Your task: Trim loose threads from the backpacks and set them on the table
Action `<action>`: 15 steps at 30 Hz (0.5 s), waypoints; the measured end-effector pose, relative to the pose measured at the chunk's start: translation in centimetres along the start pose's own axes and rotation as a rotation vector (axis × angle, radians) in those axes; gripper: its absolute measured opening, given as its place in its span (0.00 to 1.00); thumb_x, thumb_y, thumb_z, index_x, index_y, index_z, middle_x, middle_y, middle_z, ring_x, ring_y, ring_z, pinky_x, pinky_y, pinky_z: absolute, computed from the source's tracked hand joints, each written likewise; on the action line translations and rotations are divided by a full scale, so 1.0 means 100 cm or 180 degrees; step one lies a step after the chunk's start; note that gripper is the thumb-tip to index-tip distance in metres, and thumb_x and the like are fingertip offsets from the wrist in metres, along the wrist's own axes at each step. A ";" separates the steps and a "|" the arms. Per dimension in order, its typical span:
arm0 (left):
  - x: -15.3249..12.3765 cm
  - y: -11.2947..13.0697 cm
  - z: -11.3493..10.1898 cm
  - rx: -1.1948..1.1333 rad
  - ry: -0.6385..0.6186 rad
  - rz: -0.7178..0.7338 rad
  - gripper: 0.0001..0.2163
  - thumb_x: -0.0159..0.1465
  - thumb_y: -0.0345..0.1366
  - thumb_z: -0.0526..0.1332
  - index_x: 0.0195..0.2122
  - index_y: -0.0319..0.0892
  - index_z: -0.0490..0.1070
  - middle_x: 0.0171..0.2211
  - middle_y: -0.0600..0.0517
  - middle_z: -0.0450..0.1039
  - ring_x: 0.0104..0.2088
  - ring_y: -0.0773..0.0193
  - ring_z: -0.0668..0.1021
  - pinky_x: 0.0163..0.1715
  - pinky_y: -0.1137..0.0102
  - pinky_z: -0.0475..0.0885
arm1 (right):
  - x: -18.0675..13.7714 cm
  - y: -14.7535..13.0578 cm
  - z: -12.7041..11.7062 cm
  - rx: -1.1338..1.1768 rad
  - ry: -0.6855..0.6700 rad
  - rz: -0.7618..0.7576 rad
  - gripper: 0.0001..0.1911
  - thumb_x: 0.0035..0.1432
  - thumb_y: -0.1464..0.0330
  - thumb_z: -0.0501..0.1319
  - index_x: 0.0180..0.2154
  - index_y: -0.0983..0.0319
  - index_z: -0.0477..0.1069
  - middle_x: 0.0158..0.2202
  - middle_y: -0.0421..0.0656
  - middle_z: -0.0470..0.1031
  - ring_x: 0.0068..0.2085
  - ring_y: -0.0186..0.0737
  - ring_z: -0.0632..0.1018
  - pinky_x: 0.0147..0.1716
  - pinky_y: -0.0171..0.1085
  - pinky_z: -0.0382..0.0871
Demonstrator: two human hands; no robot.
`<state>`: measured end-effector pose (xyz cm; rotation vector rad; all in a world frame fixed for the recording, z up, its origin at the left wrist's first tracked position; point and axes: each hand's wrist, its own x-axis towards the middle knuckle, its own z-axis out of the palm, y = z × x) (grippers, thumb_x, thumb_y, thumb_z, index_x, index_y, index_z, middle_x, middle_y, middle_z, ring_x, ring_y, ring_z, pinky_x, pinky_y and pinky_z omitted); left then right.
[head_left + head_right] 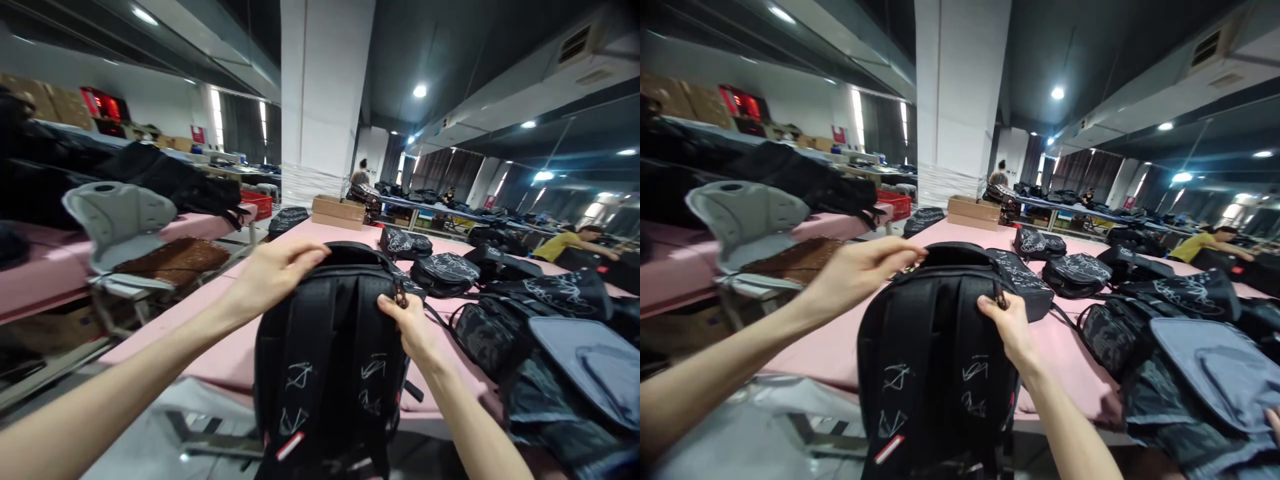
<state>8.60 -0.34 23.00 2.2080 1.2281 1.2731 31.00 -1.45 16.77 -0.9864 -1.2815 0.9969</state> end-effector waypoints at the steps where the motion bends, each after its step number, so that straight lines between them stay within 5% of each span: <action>1: -0.014 -0.008 -0.005 -0.0041 0.0113 -0.0311 0.16 0.60 0.45 0.52 0.32 0.39 0.72 0.32 0.51 0.75 0.35 0.61 0.75 0.38 0.72 0.66 | 0.005 0.003 -0.002 0.0026 0.0011 -0.0011 0.17 0.42 0.59 0.67 0.21 0.63 0.63 0.20 0.35 0.62 0.23 0.30 0.62 0.24 0.32 0.57; 6: -0.067 -0.042 0.009 -0.0759 -0.0275 -0.1373 0.18 0.51 0.52 0.60 0.30 0.41 0.72 0.30 0.49 0.76 0.32 0.59 0.75 0.33 0.69 0.70 | 0.013 0.007 -0.004 -0.0075 -0.0047 -0.0076 0.19 0.42 0.58 0.67 0.20 0.62 0.61 0.20 0.36 0.60 0.23 0.30 0.60 0.23 0.32 0.56; 11: -0.082 -0.030 0.037 -0.2130 -0.0696 -0.2056 0.24 0.51 0.58 0.58 0.24 0.38 0.68 0.23 0.50 0.73 0.26 0.63 0.74 0.25 0.73 0.68 | -0.016 0.009 -0.005 -0.0154 -0.0028 -0.0080 0.16 0.45 0.59 0.66 0.23 0.62 0.64 0.21 0.37 0.61 0.25 0.32 0.63 0.25 0.32 0.59; 15: -0.106 -0.007 0.037 -0.2496 -0.0866 -0.1687 0.22 0.51 0.56 0.61 0.28 0.37 0.71 0.26 0.47 0.75 0.29 0.60 0.75 0.28 0.70 0.70 | -0.061 0.007 -0.019 -0.0195 0.0096 0.0056 0.15 0.45 0.58 0.66 0.26 0.62 0.68 0.23 0.40 0.66 0.28 0.37 0.67 0.28 0.35 0.64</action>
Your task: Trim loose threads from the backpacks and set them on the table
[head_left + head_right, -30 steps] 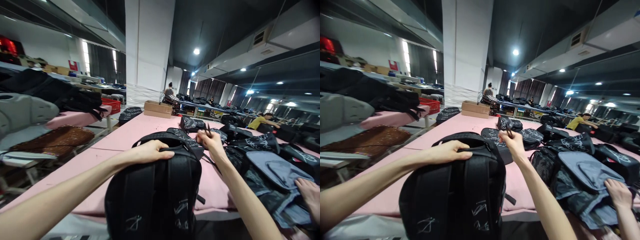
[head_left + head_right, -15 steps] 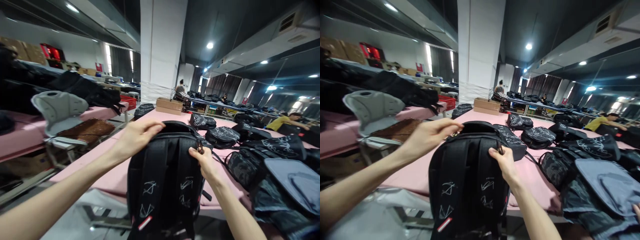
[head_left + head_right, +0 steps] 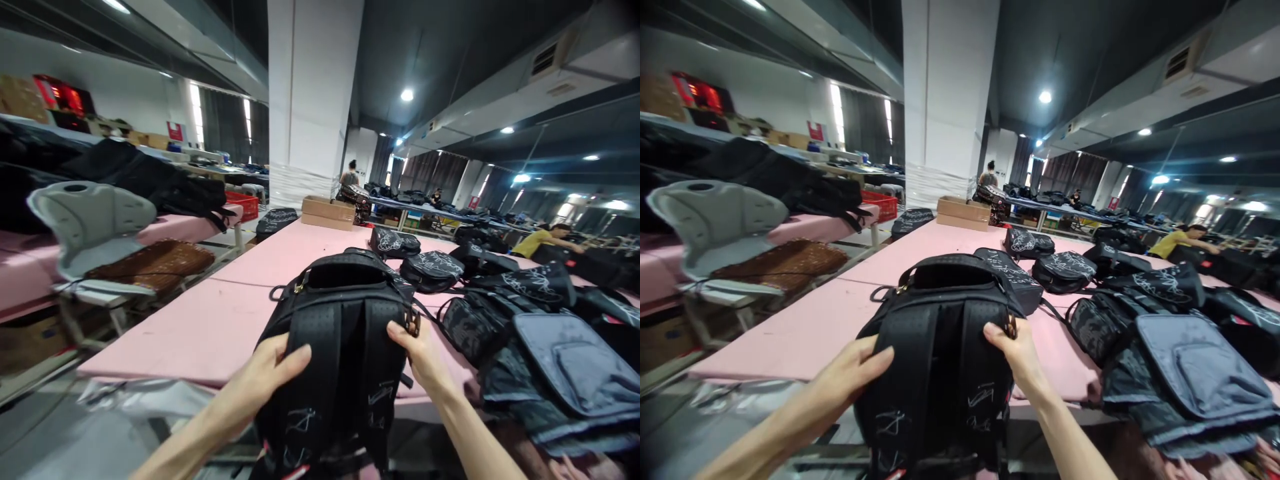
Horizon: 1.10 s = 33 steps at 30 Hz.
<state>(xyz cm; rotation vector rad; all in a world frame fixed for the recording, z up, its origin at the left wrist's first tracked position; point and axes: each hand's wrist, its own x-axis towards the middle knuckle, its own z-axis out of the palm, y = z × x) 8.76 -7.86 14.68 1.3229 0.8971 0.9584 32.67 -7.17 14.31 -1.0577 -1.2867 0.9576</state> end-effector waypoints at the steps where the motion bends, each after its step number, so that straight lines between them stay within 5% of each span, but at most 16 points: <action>1: -0.010 0.002 0.003 -0.0030 -0.0088 0.0088 0.22 0.52 0.55 0.61 0.29 0.37 0.73 0.27 0.47 0.76 0.30 0.58 0.76 0.29 0.69 0.71 | -0.012 -0.003 -0.004 0.0035 0.0057 0.0034 0.15 0.44 0.57 0.67 0.26 0.62 0.69 0.24 0.41 0.67 0.29 0.38 0.68 0.28 0.36 0.64; 6: -0.051 0.040 0.018 -0.0445 -0.0573 0.0044 0.25 0.48 0.58 0.62 0.39 0.44 0.75 0.36 0.43 0.78 0.35 0.49 0.78 0.33 0.61 0.74 | -0.053 -0.045 -0.013 0.0464 0.0308 -0.0021 0.18 0.44 0.53 0.65 0.30 0.61 0.72 0.24 0.44 0.70 0.25 0.41 0.71 0.23 0.38 0.66; 11: -0.006 0.060 0.029 -0.0874 -0.0070 0.0118 0.18 0.57 0.46 0.60 0.41 0.39 0.74 0.39 0.41 0.77 0.37 0.50 0.79 0.37 0.59 0.75 | -0.017 -0.050 -0.006 0.0610 0.0623 0.0172 0.17 0.44 0.55 0.66 0.30 0.61 0.70 0.25 0.43 0.72 0.26 0.40 0.72 0.24 0.37 0.67; 13: 0.031 0.034 0.026 -0.1158 0.0070 -0.0076 0.14 0.58 0.38 0.60 0.40 0.33 0.73 0.36 0.40 0.77 0.34 0.54 0.79 0.36 0.63 0.76 | 0.007 -0.015 -0.001 0.0733 0.0514 0.0469 0.19 0.43 0.55 0.66 0.32 0.62 0.70 0.28 0.44 0.73 0.28 0.40 0.74 0.27 0.37 0.68; 16: 0.073 -0.046 0.014 -0.1481 -0.0077 -0.0777 0.12 0.61 0.36 0.58 0.35 0.30 0.73 0.29 0.39 0.77 0.28 0.58 0.79 0.30 0.68 0.76 | 0.020 0.071 0.003 0.0498 0.0388 0.0780 0.20 0.41 0.54 0.66 0.30 0.63 0.69 0.23 0.40 0.71 0.24 0.36 0.71 0.24 0.34 0.66; 21: 0.057 -0.176 -0.007 -0.1594 0.0204 -0.1503 0.13 0.61 0.38 0.58 0.35 0.30 0.74 0.30 0.40 0.78 0.32 0.57 0.80 0.35 0.69 0.75 | -0.029 0.196 0.003 0.0110 0.0446 0.1649 0.22 0.36 0.52 0.66 0.21 0.61 0.61 0.11 0.29 0.51 0.14 0.26 0.52 0.13 0.31 0.45; 25: 0.041 -0.201 -0.014 -0.1865 0.0208 -0.1723 0.15 0.62 0.40 0.56 0.38 0.30 0.73 0.36 0.39 0.77 0.36 0.57 0.79 0.38 0.68 0.74 | -0.044 0.226 0.002 0.0091 0.0461 0.1989 0.22 0.35 0.52 0.65 0.25 0.62 0.64 0.12 0.28 0.50 0.15 0.25 0.50 0.14 0.30 0.44; 33: 0.050 -0.208 -0.019 -0.2056 0.0168 -0.1747 0.16 0.64 0.39 0.54 0.41 0.30 0.72 0.40 0.39 0.76 0.38 0.57 0.79 0.38 0.68 0.74 | -0.034 0.233 0.002 0.0146 0.0477 0.2130 0.22 0.35 0.53 0.66 0.27 0.63 0.67 0.11 0.28 0.50 0.14 0.25 0.50 0.14 0.31 0.49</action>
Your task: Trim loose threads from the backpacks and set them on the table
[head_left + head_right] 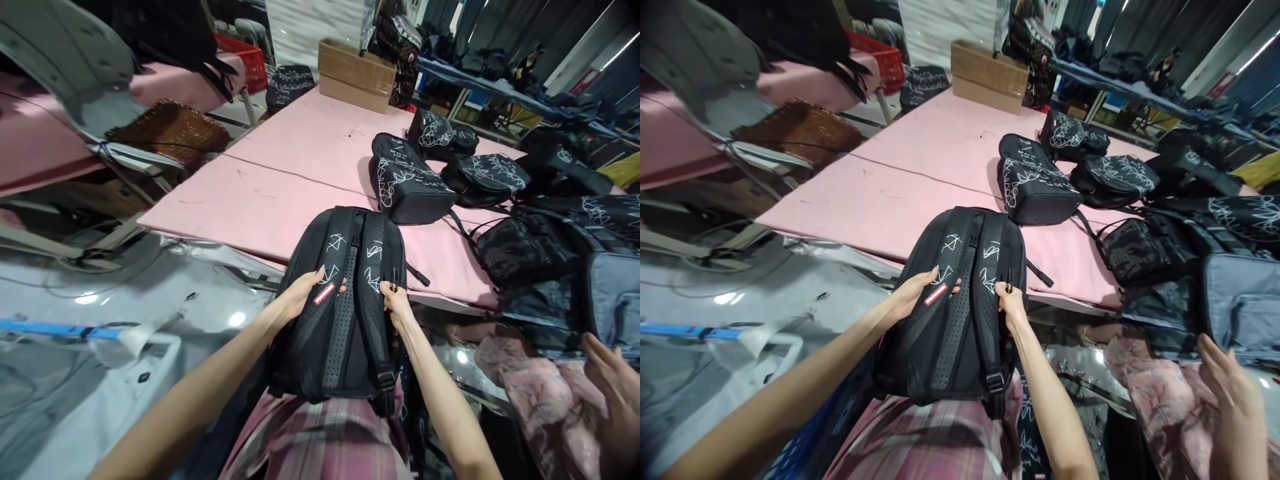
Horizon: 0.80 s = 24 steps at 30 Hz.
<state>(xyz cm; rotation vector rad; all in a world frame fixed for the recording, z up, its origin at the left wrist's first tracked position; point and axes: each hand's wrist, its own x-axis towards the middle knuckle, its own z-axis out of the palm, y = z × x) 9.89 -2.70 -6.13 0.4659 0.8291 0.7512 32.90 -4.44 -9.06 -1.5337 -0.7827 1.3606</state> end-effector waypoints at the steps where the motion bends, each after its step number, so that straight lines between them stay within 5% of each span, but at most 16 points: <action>1: 0.000 0.000 -0.001 -0.0011 0.0001 0.0001 0.17 0.64 0.40 0.54 0.41 0.29 0.72 0.39 0.39 0.76 0.38 0.57 0.79 0.38 0.68 0.74 | -0.001 0.000 0.000 0.0006 -0.0001 0.0002 0.22 0.35 0.53 0.66 0.27 0.64 0.67 0.11 0.27 0.50 0.14 0.25 0.50 0.13 0.30 0.49; 9: -0.017 -0.015 0.000 0.0165 0.0321 -0.0088 0.22 0.66 0.44 0.47 0.40 0.29 0.72 0.43 0.37 0.74 0.38 0.57 0.79 0.39 0.68 0.75 | -0.001 0.004 0.000 0.0127 0.0004 -0.0020 0.24 0.33 0.52 0.67 0.26 0.63 0.67 0.10 0.27 0.49 0.14 0.24 0.49 0.13 0.29 0.48; 13: -0.042 -0.032 -0.004 0.0601 0.0702 0.0040 0.20 0.63 0.45 0.52 0.42 0.32 0.71 0.42 0.39 0.75 0.37 0.54 0.79 0.37 0.65 0.75 | -0.005 0.003 -0.001 0.0197 -0.0036 -0.0017 0.22 0.33 0.53 0.67 0.24 0.63 0.66 0.11 0.27 0.49 0.14 0.24 0.49 0.13 0.29 0.48; 18: -0.061 -0.036 -0.005 0.0981 0.1006 0.0407 0.17 0.57 0.47 0.60 0.37 0.37 0.73 0.33 0.46 0.78 0.32 0.60 0.79 0.33 0.72 0.74 | -0.010 0.000 -0.001 0.0266 -0.0068 0.0008 0.21 0.35 0.54 0.67 0.22 0.62 0.65 0.11 0.27 0.48 0.14 0.24 0.49 0.13 0.29 0.46; 24: -0.059 -0.027 -0.002 0.0249 0.1076 -0.0087 0.22 0.66 0.46 0.46 0.39 0.33 0.72 0.31 0.42 0.78 0.31 0.60 0.80 0.35 0.70 0.74 | -0.012 -0.002 -0.001 0.0314 -0.0085 -0.0060 0.21 0.35 0.54 0.68 0.22 0.62 0.63 0.12 0.27 0.48 0.14 0.23 0.48 0.13 0.29 0.44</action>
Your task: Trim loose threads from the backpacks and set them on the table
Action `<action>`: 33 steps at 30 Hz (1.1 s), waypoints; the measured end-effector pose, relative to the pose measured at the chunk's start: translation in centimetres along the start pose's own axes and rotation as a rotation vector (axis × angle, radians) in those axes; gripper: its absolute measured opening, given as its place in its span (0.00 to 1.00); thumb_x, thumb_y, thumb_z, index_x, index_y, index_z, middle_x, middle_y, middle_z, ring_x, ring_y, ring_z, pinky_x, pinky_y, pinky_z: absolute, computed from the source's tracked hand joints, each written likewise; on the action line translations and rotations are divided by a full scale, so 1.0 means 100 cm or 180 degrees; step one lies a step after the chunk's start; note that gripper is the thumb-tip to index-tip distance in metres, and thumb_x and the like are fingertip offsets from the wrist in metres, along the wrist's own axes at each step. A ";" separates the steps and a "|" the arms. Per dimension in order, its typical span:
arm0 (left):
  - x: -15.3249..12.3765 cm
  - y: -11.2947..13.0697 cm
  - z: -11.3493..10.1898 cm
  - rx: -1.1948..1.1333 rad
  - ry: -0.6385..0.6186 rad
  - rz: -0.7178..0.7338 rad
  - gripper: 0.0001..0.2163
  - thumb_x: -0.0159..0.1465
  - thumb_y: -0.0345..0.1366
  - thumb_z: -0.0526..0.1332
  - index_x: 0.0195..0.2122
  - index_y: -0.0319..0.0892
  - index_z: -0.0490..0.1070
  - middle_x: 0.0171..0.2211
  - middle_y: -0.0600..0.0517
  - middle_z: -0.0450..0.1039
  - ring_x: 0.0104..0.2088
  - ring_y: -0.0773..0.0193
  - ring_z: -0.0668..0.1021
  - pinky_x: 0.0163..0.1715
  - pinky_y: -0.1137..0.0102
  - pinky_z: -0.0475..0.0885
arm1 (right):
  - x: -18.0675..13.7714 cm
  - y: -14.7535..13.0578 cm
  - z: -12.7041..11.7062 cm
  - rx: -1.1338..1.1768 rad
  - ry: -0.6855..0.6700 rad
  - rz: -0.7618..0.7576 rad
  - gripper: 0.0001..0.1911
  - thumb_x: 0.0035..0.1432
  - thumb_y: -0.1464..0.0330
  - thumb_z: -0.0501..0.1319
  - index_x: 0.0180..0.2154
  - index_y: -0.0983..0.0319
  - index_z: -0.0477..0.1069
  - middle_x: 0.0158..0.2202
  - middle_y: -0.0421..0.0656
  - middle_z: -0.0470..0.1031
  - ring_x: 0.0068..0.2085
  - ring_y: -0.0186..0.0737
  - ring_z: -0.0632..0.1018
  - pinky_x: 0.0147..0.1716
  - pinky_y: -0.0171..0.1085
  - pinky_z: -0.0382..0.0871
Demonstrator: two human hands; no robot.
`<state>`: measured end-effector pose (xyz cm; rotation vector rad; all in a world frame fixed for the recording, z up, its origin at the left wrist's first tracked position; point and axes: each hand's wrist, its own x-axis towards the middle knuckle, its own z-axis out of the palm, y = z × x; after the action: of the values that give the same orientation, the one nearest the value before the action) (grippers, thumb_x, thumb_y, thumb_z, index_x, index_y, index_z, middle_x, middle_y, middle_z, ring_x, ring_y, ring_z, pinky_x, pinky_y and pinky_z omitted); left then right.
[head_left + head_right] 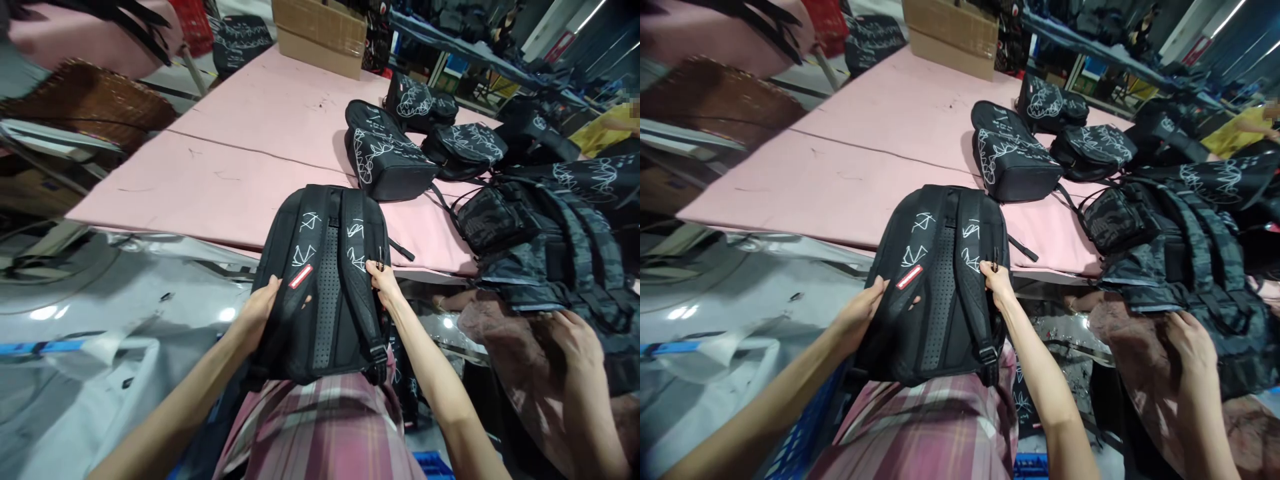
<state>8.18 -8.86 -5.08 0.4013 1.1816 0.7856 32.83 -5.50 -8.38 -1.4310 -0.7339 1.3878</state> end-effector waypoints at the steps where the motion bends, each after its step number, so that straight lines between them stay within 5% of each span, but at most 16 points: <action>1: 0.001 0.001 0.000 -0.0090 -0.0100 -0.0036 0.23 0.66 0.47 0.44 0.41 0.34 0.71 0.32 0.42 0.78 0.32 0.60 0.80 0.36 0.69 0.74 | 0.000 -0.001 0.000 0.0002 0.0000 0.0002 0.21 0.35 0.54 0.68 0.22 0.62 0.63 0.12 0.27 0.48 0.14 0.23 0.48 0.13 0.29 0.44; 6: 0.006 0.001 0.006 -0.0468 -0.0439 0.0030 0.26 0.66 0.49 0.39 0.45 0.35 0.68 0.36 0.42 0.77 0.33 0.60 0.79 0.34 0.68 0.75 | 0.000 -0.002 0.001 -0.0003 -0.0001 0.0027 0.23 0.33 0.53 0.68 0.21 0.61 0.61 0.11 0.27 0.47 0.15 0.23 0.47 0.13 0.29 0.41; 11: 0.006 0.005 0.002 -0.0415 -0.0468 0.0307 0.23 0.64 0.51 0.48 0.43 0.37 0.70 0.40 0.43 0.76 0.38 0.57 0.78 0.40 0.66 0.74 | -0.022 -0.007 0.000 -0.0033 -0.0008 -0.0034 0.20 0.35 0.57 0.70 0.21 0.63 0.64 0.13 0.29 0.52 0.15 0.23 0.50 0.13 0.28 0.41; 15: 0.021 0.041 -0.011 0.0612 0.0282 0.1259 0.23 0.55 0.48 0.61 0.47 0.37 0.68 0.45 0.43 0.73 0.46 0.56 0.74 0.45 0.66 0.70 | -0.013 -0.033 -0.006 0.0134 0.0174 -0.0203 0.16 0.39 0.61 0.69 0.25 0.64 0.66 0.15 0.31 0.60 0.14 0.23 0.55 0.12 0.27 0.43; 19: 0.061 0.104 -0.003 0.1674 0.0849 0.2282 0.23 0.55 0.46 0.57 0.48 0.38 0.67 0.49 0.43 0.70 0.47 0.55 0.74 0.46 0.63 0.69 | 0.040 -0.070 -0.008 0.0933 0.0154 0.0121 0.10 0.45 0.66 0.65 0.27 0.63 0.66 0.15 0.32 0.63 0.14 0.25 0.60 0.11 0.26 0.51; 24: 0.129 0.165 0.048 0.2718 0.0707 0.2849 0.18 0.57 0.42 0.53 0.45 0.39 0.71 0.46 0.45 0.73 0.45 0.56 0.75 0.50 0.62 0.66 | 0.096 -0.081 -0.012 0.1322 -0.0169 0.0453 0.10 0.53 0.66 0.60 0.23 0.63 0.64 0.09 0.29 0.51 0.09 0.25 0.51 0.07 0.26 0.45; 28: 0.182 0.192 0.111 0.2927 0.0221 0.3221 0.17 0.59 0.41 0.53 0.46 0.42 0.71 0.48 0.48 0.72 0.50 0.56 0.72 0.54 0.63 0.62 | 0.111 -0.071 -0.021 0.1516 -0.0299 0.0465 0.05 0.52 0.69 0.60 0.26 0.63 0.66 0.12 0.30 0.57 0.10 0.23 0.50 0.08 0.25 0.47; 33: 0.230 0.210 0.189 0.3235 -0.1594 0.3633 0.17 0.54 0.41 0.61 0.46 0.51 0.72 0.53 0.56 0.69 0.55 0.60 0.67 0.56 0.69 0.56 | 0.121 -0.060 -0.031 0.1757 -0.0443 0.0510 0.03 0.49 0.72 0.63 0.29 0.64 0.69 0.16 0.33 0.64 0.11 0.22 0.51 0.09 0.25 0.50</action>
<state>22.46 24.21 0.00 2.1047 0.7118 0.8749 39.05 6.84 -7.85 -0.9785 -0.2837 1.6657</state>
